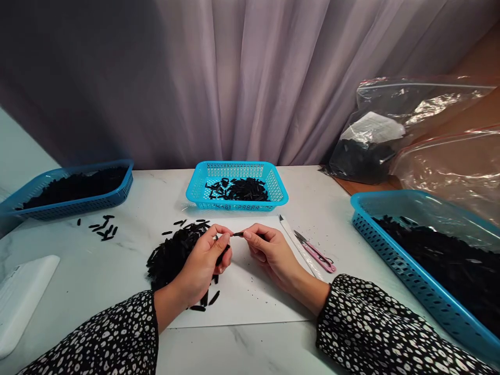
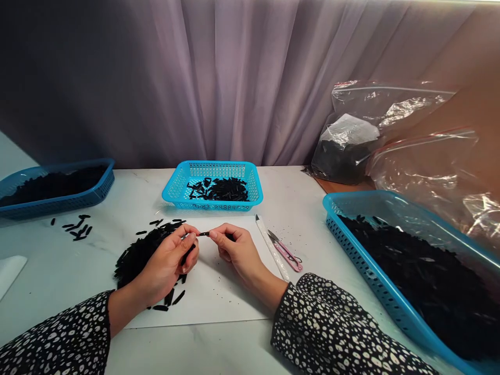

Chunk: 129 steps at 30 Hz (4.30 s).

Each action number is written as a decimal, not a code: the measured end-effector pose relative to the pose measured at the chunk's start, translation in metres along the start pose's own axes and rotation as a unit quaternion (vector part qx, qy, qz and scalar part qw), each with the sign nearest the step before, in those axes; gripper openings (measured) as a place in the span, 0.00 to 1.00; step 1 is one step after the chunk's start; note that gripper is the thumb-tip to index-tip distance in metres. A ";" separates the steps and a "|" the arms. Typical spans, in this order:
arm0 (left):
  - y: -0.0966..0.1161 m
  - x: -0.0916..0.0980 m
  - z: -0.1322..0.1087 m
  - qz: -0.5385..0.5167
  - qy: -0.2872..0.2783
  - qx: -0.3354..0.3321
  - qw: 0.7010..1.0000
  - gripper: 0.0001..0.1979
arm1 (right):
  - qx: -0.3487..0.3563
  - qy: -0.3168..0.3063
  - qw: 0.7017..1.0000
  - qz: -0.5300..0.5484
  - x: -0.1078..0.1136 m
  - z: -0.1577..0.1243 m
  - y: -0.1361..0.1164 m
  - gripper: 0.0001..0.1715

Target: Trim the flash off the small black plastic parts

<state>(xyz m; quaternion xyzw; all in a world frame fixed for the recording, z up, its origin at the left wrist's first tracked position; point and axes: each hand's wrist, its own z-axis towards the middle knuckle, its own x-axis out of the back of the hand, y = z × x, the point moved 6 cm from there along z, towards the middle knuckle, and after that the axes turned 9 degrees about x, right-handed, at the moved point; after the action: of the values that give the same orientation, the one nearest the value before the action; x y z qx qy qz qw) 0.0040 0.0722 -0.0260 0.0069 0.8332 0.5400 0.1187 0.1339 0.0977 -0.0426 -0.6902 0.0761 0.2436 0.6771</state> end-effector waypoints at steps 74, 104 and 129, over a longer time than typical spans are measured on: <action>0.005 0.003 -0.002 0.038 0.049 -0.068 0.996 0.13 | -0.014 -0.003 0.998 0.058 -0.002 -0.002 -0.003 0.10; 0.007 0.004 -0.001 0.070 0.065 -0.084 0.992 0.10 | -0.005 0.002 1.000 -0.010 0.000 -0.003 0.002 0.19; 0.003 0.005 0.000 0.013 0.046 -0.073 0.996 0.12 | 0.152 0.030 0.849 -0.506 0.036 0.016 -0.101 0.10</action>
<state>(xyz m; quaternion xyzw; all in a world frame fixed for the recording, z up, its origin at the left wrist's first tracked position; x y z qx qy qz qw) -0.0014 0.0743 -0.0240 -0.0157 0.7958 0.6009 0.0735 0.2050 0.1289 0.0330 -0.5287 -0.2278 -0.1680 0.8002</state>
